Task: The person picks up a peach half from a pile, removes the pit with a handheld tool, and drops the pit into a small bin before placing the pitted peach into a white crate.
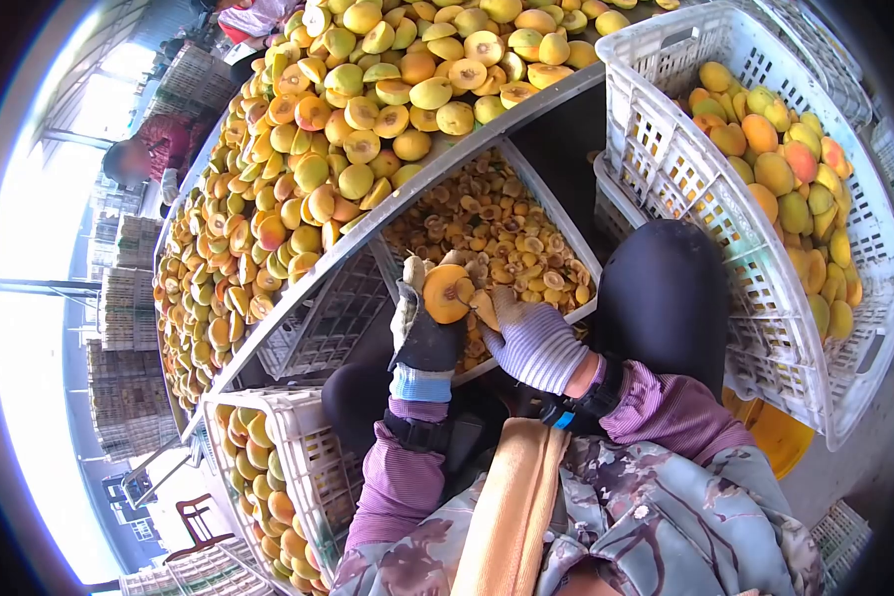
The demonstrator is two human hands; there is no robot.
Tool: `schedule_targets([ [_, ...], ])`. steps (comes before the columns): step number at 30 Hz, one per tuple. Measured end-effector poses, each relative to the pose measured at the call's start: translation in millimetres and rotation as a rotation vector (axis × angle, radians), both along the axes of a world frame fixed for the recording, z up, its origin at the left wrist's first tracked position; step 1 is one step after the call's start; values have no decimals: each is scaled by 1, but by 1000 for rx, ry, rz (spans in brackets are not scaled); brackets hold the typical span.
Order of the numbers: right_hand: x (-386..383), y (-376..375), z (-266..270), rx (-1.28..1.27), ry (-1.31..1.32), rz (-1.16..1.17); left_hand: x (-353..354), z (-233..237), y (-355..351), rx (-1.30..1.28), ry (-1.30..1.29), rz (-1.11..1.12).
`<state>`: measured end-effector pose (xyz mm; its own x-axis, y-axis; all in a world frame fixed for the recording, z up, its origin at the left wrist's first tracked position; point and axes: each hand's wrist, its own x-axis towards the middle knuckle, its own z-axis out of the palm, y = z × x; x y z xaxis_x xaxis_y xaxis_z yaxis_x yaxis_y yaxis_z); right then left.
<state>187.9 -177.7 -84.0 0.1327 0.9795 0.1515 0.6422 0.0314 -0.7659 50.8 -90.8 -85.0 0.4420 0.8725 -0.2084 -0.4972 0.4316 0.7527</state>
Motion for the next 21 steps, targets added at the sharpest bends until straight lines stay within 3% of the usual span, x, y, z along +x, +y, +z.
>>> schedule_targets([
  [4,1,-1,-3,-27,-21,-3,10,6,-4,-30,21,-28],
  [7,0,-1,-5,-18,-27,27,12,0,-8,95,132,68],
  [10,0,-1,-1,-68,63,54,15,7,-11,22,75,29],
  [13,2,2,7,49,169,123,16,12,-13,67,232,22],
  [15,13,1,25,-570,883,365,20,15,-18,29,-23,22],
  [16,14,1,24,-572,887,361,20,16,-17,25,-21,18],
  [20,16,2,16,-496,756,319,16,22,-6,281,389,-100],
  [21,13,-1,18,-340,494,255,17,29,-7,252,371,-126],
])
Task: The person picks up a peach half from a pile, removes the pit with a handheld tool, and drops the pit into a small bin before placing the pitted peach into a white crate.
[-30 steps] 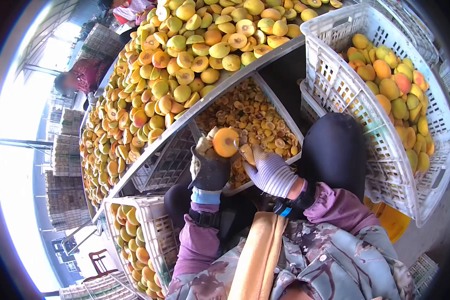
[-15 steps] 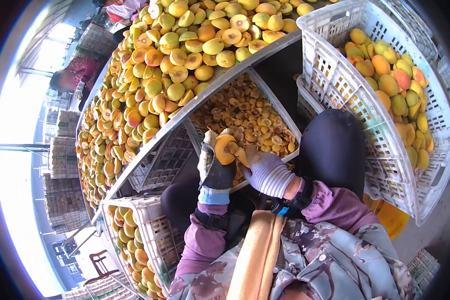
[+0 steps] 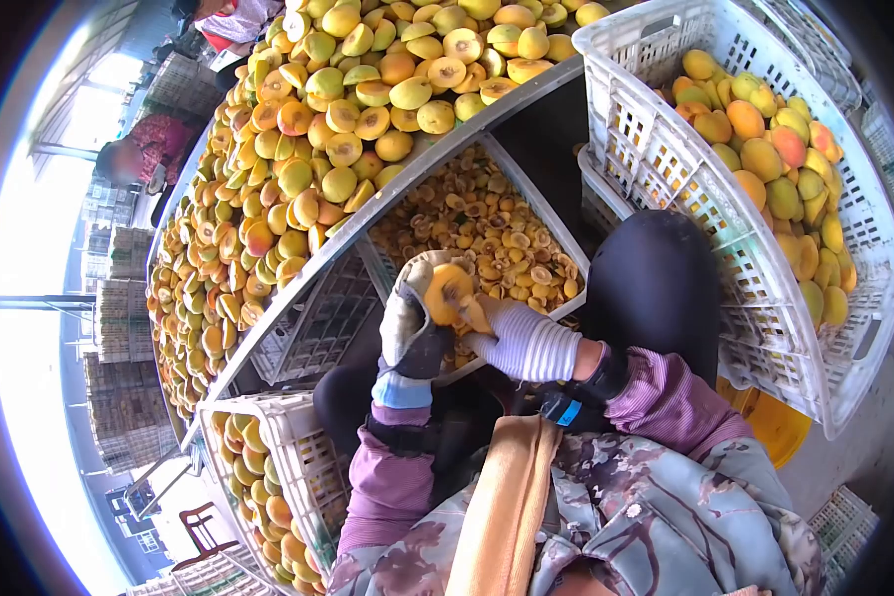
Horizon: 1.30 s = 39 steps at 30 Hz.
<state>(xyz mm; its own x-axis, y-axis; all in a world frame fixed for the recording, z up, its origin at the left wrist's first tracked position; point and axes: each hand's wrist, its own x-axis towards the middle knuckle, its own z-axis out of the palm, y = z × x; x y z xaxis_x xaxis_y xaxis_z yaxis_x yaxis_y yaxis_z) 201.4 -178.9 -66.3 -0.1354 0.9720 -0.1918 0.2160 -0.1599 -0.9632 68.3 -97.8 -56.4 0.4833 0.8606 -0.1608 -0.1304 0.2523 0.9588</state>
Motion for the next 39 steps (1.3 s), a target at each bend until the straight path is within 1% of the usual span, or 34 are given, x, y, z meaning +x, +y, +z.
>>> schedule_targets([
  [1,-2,-1,3,172,-249,-64,1,7,-2,-35,-12,-21],
  [2,-1,-1,7,28,-242,7,-2,4,1,-36,-9,-21],
  [3,-5,-1,-2,28,-240,10,-6,-2,5,-21,-59,-43],
  [5,-16,2,-27,166,-212,45,-7,-4,10,-3,-111,-71],
  [6,-17,1,-26,169,-156,59,-2,0,9,94,-78,-53],
  [7,-18,-1,-24,164,-158,56,4,4,7,187,-44,-33],
  [8,-19,-3,-21,204,-8,-3,7,11,3,112,157,72],
  [9,-20,-4,-19,245,142,-65,14,12,0,110,156,65],
  [11,-27,0,-36,286,181,-106,27,9,-7,595,443,328],
  [12,-22,0,-29,147,317,-56,31,11,-6,689,551,346],
  [13,-15,0,-13,7,454,-5,29,15,1,689,553,340],
  [14,-2,-3,4,-233,532,59,23,20,11,351,417,132],
  [15,2,-5,12,-232,532,61,20,25,17,17,271,-71],
  [16,5,-6,17,-265,529,89,31,31,2,-386,-119,21],
  [17,7,-6,18,-292,524,117,25,20,7,-312,-118,-55],
  [19,9,-7,17,-278,542,118,27,13,2,-160,-162,-64],
  [20,8,-8,19,-210,439,91,24,13,8,-163,-163,-62],
  [21,7,-9,20,-141,340,62,18,15,19,21,77,-229],
  [22,-18,-6,-31,486,69,-154,16,17,27,210,316,-394],
  [23,-16,-6,-28,485,69,-157,30,35,18,276,596,-358],
  [25,-9,-9,-11,-111,366,86,27,43,25,285,669,-507],
  [26,-4,-11,-1,-218,478,107,23,38,28,287,669,-503],
  [27,1,-12,8,-212,478,110,15,27,32,205,367,-509],
  [28,5,-13,14,-261,601,149,8,15,36,120,68,-508],
  [29,7,-13,17,-311,721,187,7,-2,36,152,-199,-528],
  [31,2,-12,6,-338,731,216,37,3,-7,-237,-851,-292],
  [32,2,-13,4,-363,833,245,29,-17,0,-352,-852,-359],
  [33,2,-13,1,-387,931,272,30,-13,-1,-347,-862,-365],
  [34,-2,-12,0,-396,956,191,30,-7,-5,-282,-620,-123],
  [35,1,-14,2,-395,944,197,31,-2,-7,-209,-376,117],
  [36,5,-15,9,-419,930,212,26,-2,1,-84,-44,291],
  [37,8,-13,14,-440,919,227,12,-20,20,-222,-149,390],
  [38,5,-7,13,-595,853,124,-1,-32,30,-163,-146,432],
  [39,-7,-1,-18,-709,896,-35,-15,-39,35,-109,-138,464],
])
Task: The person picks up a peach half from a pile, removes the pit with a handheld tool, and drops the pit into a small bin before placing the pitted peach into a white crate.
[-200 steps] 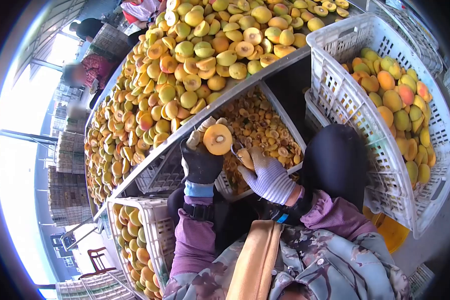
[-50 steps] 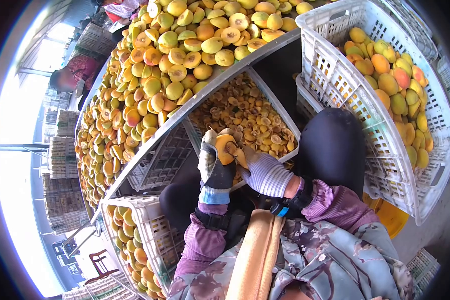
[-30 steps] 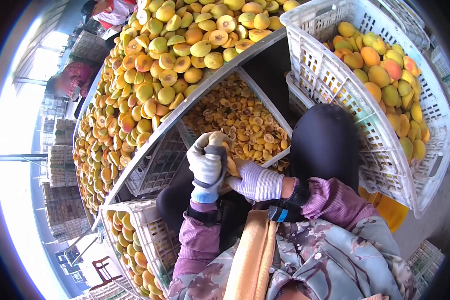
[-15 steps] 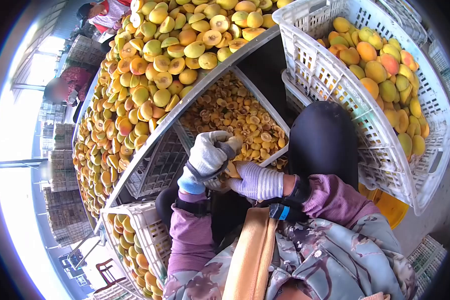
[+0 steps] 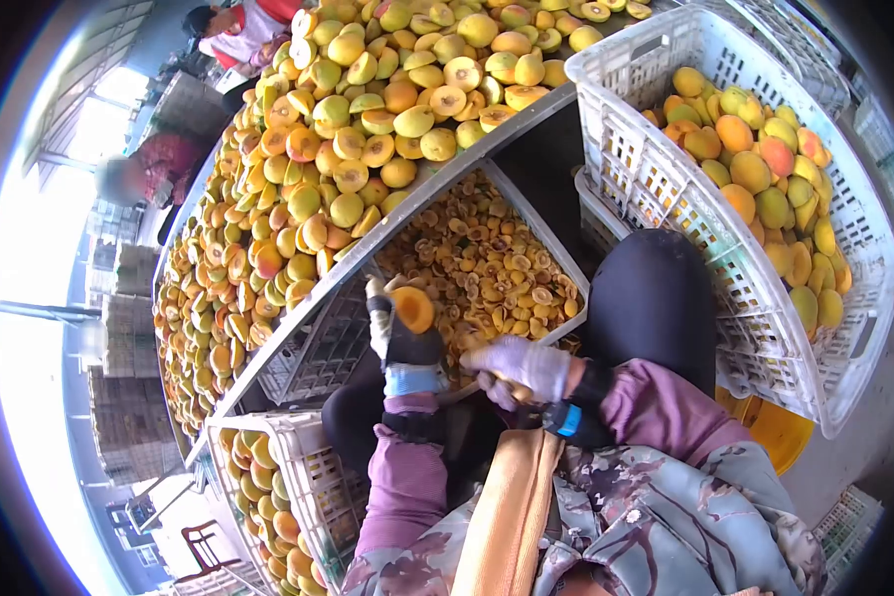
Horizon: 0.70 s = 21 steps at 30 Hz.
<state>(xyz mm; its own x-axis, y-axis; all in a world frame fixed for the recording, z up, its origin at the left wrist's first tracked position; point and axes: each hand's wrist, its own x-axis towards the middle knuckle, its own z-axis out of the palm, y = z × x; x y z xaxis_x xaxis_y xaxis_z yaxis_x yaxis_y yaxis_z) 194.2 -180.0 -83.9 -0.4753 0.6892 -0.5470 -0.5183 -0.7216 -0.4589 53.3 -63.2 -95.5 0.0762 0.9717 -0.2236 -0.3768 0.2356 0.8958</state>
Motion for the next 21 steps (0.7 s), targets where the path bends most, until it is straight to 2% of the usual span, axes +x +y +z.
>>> schedule_targets([
  [2,-16,-5,-69,1386,-570,-236,-9,-4,2,812,928,129],
  [4,-56,5,-115,334,0,-61,-13,6,24,75,-129,-14],
  [6,-30,5,-32,75,-332,-8,4,40,22,291,-194,-220],
  [8,-16,-3,-8,131,-306,-141,35,96,16,479,129,-276],
  [9,-10,-2,-4,163,-384,-144,55,107,18,644,61,-282],
  [10,0,-8,12,170,-393,-160,69,128,18,696,120,-328],
  [12,28,-33,47,200,-452,-439,106,159,18,961,237,-330],
  [14,58,-65,80,399,-458,-839,146,182,15,933,138,-363],
  [16,81,-88,98,632,-777,-1093,200,196,1,1053,-67,-402],
  [18,105,-116,113,673,-943,-1140,247,194,7,1325,-28,-345],
  [19,114,-128,123,655,-787,-1201,267,194,-3,1238,170,-412],
  [20,126,-138,128,711,-787,-1219,281,192,-12,1137,371,-477],
  [21,132,-143,141,640,-817,-1338,292,170,-5,1114,408,-544],
])
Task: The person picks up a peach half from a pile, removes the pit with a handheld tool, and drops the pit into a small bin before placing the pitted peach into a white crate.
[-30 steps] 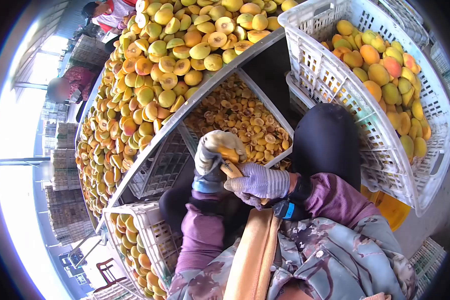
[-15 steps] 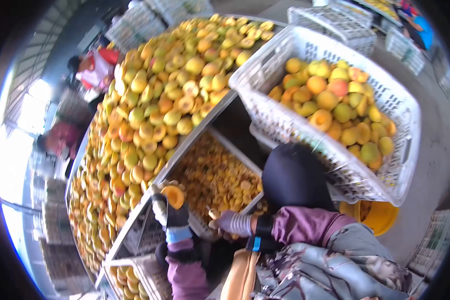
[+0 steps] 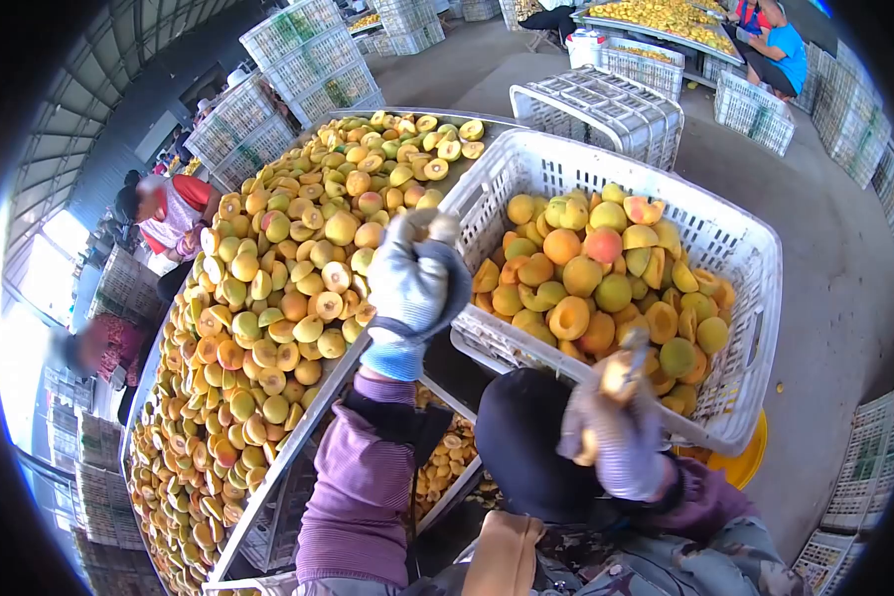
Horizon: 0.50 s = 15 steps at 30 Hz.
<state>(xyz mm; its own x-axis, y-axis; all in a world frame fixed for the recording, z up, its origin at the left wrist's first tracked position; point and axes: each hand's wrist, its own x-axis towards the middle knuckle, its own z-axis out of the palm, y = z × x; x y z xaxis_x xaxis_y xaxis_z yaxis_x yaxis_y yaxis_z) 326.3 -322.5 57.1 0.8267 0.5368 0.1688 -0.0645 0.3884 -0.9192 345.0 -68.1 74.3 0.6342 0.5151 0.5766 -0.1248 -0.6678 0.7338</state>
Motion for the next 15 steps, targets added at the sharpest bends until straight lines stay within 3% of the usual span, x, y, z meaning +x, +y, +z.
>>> schedule_targets([
  [1,12,-16,15,-37,-11,23,11,-22,8,-13,64,-30],
  [2,21,-31,28,-127,-55,-19,11,-14,-3,-104,163,-105],
  [3,30,-46,43,-212,-115,-80,21,-44,17,26,127,-114],
  [4,42,-54,56,-277,-253,-152,18,-40,13,153,192,-54],
  [6,86,-59,73,-536,-783,-247,9,-32,3,289,299,29],
  [7,110,-54,79,-649,-964,-283,6,-26,2,81,526,-2],
  [9,161,-42,81,-977,-1194,-277,4,-38,11,206,559,-22],
  [11,227,-21,55,-1086,-1522,-260,4,-35,7,284,582,28],
  [14,267,32,38,-1289,-1387,29,11,-39,4,203,547,91],
  [15,287,51,13,-1055,-1037,153,12,-42,1,202,545,96],
])
